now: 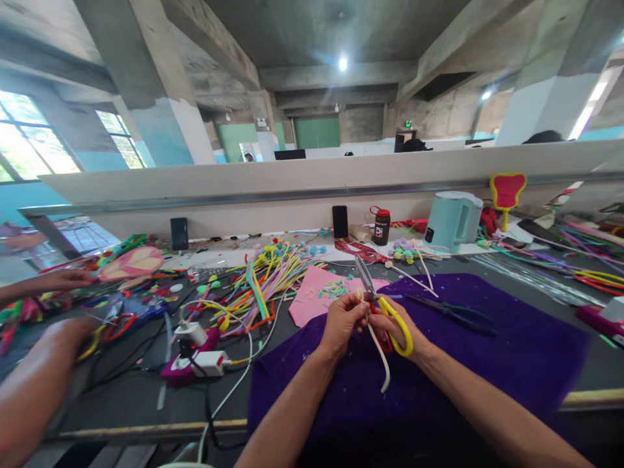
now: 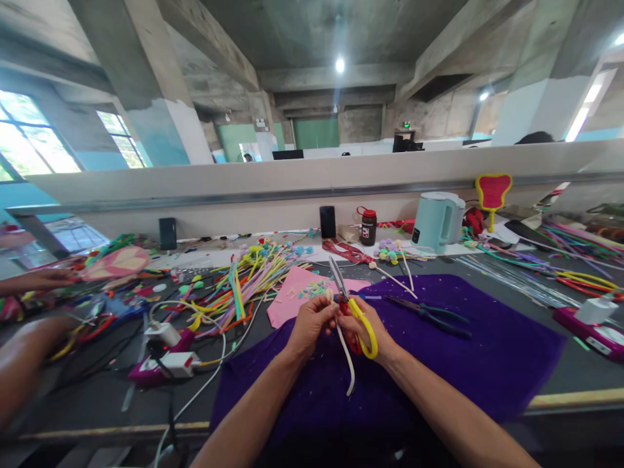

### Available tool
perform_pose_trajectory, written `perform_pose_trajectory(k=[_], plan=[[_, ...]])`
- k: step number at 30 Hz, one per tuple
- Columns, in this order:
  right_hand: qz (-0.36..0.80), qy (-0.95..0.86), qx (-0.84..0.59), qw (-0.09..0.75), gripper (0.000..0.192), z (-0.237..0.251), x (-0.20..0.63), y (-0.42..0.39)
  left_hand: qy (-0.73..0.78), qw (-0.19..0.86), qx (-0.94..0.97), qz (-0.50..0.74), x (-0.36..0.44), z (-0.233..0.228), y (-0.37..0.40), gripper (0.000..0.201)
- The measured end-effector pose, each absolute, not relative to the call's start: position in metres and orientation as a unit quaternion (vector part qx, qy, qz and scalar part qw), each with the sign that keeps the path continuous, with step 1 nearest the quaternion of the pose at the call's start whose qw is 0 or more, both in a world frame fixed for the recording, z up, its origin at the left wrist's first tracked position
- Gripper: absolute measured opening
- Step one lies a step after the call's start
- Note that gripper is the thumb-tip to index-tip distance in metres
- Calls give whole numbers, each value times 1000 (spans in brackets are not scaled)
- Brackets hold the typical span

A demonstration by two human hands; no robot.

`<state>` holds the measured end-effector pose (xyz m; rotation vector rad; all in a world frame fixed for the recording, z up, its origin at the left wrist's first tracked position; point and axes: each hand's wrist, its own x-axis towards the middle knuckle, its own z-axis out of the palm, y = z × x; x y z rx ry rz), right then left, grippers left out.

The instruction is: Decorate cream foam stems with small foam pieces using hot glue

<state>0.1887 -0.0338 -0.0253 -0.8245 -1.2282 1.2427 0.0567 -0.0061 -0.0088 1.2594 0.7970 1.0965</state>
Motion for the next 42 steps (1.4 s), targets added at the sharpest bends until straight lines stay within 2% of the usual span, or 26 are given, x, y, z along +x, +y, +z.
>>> perform_pose_trajectory(k=[13, 20, 36, 42], plan=[[549, -517, -313, 577, 47, -34, 191, -29, 331, 599, 559, 467, 55, -10, -6, 28], [531, -550, -331, 553, 28, -31, 193, -29, 336, 614, 542, 464, 55, -8, -5, 26], [542, -541, -328, 553, 37, -18, 193, -35, 331, 611, 549, 465, 56, -4, -8, 26], [488, -526, -386, 579, 43, -18, 196, -38, 345, 591, 544, 487, 52, 2, -8, 25]])
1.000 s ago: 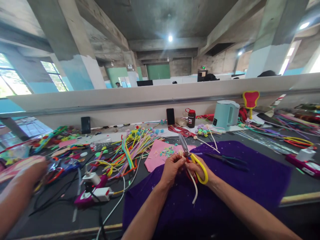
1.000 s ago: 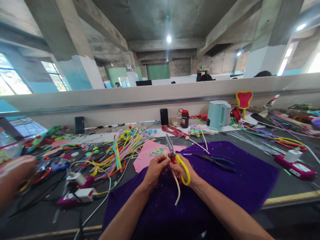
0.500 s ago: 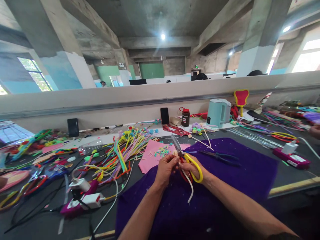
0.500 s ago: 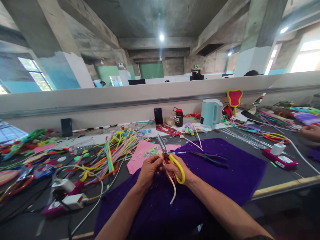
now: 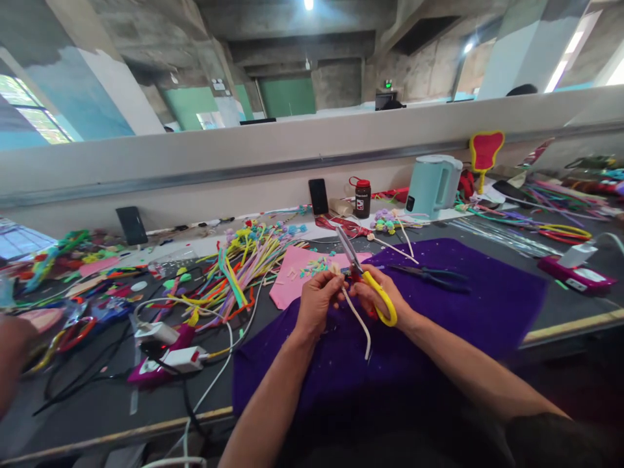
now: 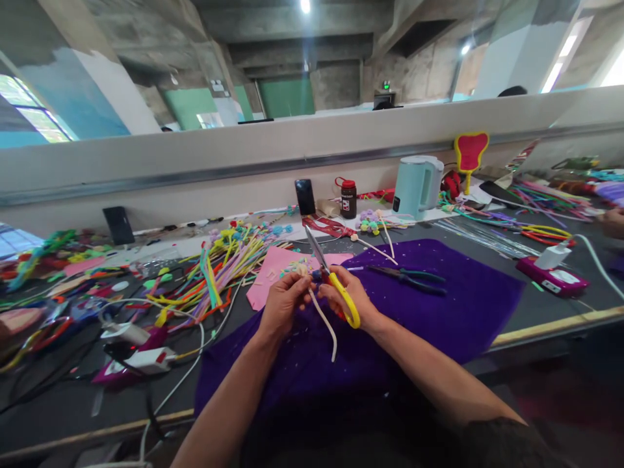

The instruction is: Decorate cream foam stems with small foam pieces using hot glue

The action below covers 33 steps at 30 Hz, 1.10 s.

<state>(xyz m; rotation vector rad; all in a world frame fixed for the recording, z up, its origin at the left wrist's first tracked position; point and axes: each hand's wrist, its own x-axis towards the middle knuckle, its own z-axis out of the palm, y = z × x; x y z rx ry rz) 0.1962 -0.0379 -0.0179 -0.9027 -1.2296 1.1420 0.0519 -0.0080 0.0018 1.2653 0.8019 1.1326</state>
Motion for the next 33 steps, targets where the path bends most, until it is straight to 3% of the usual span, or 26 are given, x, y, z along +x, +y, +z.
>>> perform_pose_trajectory(k=[4, 9, 19, 33], plan=[[395, -577, -393, 597, 48, -18, 200, -40, 351, 546, 567, 508, 46, 9, -9, 22], [288, -666, -429, 539, 54, -16, 202, -44, 349, 504, 592, 523, 44, 13, -11, 19], [131, -736, -467, 472, 59, -22, 204, -43, 334, 540, 582, 508, 39, 18, -11, 22], [26, -755, -465, 461, 58, -16, 207, -46, 348, 523, 593, 504, 36, 20, -9, 20]])
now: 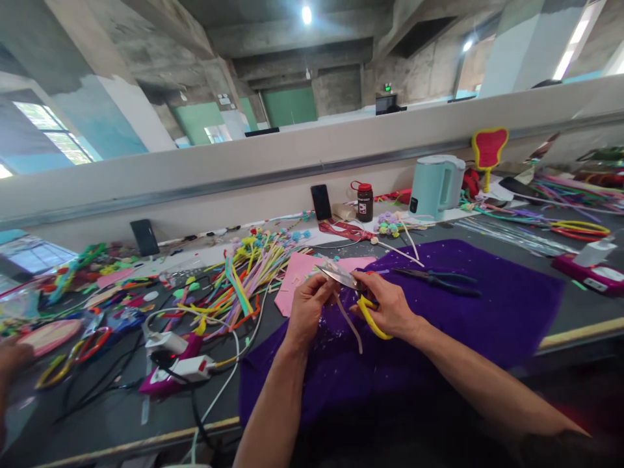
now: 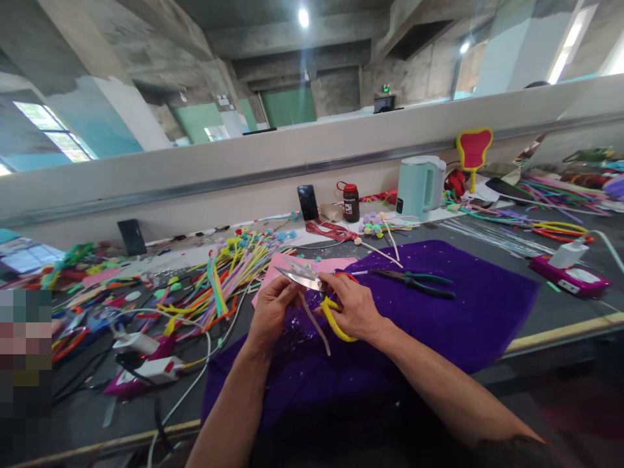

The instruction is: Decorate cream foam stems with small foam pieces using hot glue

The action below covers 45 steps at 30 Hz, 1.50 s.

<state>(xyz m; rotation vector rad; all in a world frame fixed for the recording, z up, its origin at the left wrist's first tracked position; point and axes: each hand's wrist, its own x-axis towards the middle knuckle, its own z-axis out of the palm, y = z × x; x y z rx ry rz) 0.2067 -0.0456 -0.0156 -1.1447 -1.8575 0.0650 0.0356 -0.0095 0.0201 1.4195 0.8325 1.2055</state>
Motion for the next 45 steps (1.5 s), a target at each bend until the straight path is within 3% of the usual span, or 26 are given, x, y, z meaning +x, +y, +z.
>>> perform_pose_trajectory(k=[9, 18, 28, 45], plan=[[287, -686, -409, 528, 51, -15, 219, -38, 329, 542, 596, 493, 32, 20, -9, 21], [131, -763, -441, 455, 56, -13, 215, -44, 329, 526, 619, 483, 32, 20, -9, 20], [21, -770, -451, 452, 55, -15, 213, -44, 333, 522, 617, 485, 33, 18, -8, 22], [37, -759, -474, 445, 55, -18, 206, -46, 348, 510, 584, 527, 38, 10, -6, 18]])
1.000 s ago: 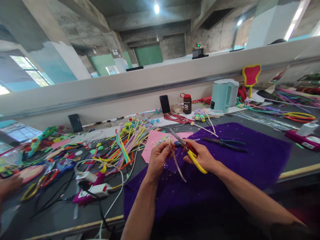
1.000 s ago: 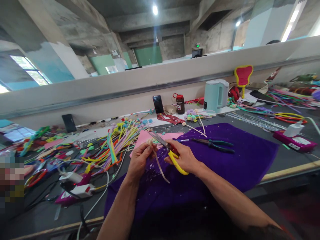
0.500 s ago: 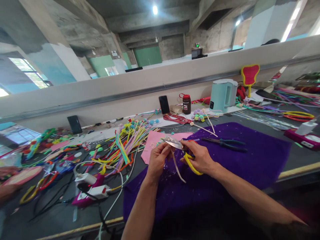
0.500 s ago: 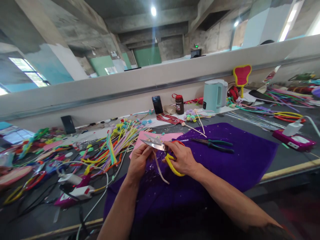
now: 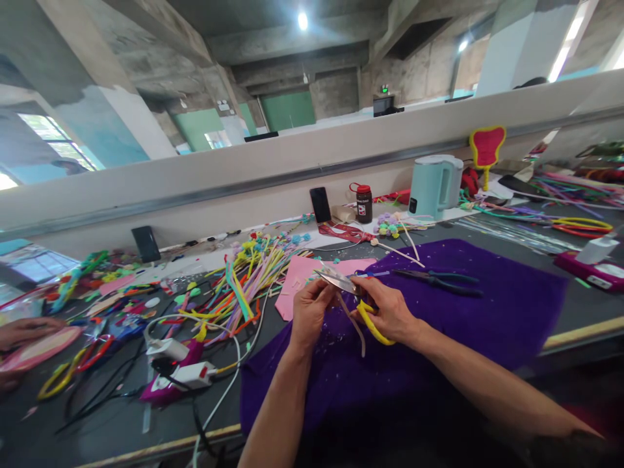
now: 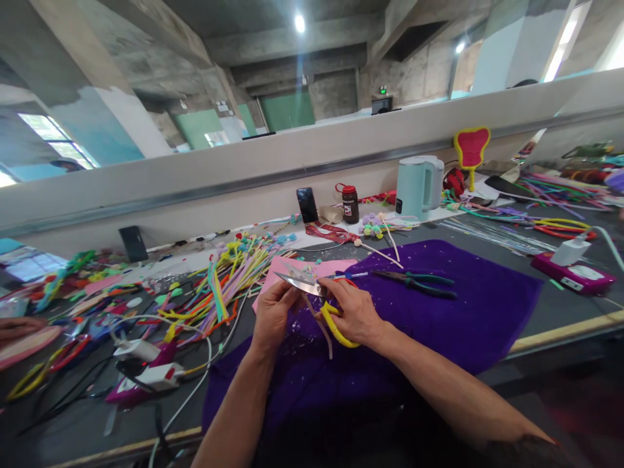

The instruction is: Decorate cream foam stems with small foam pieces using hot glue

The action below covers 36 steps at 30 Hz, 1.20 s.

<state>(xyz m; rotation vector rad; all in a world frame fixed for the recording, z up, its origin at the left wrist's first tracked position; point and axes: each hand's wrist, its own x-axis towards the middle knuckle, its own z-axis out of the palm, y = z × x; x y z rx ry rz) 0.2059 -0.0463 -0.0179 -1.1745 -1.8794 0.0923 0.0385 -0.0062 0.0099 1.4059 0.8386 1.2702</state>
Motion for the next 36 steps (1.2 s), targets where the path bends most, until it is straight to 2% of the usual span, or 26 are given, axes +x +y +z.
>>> perform_pose_trajectory(k=[22, 36], plan=[[47, -756, -490, 431, 55, -20, 206, -47, 382, 448, 590, 551, 42, 9, -7, 18], [46, -759, -486, 431, 53, -20, 206, -45, 371, 448, 601, 548, 40, 12, -8, 16]])
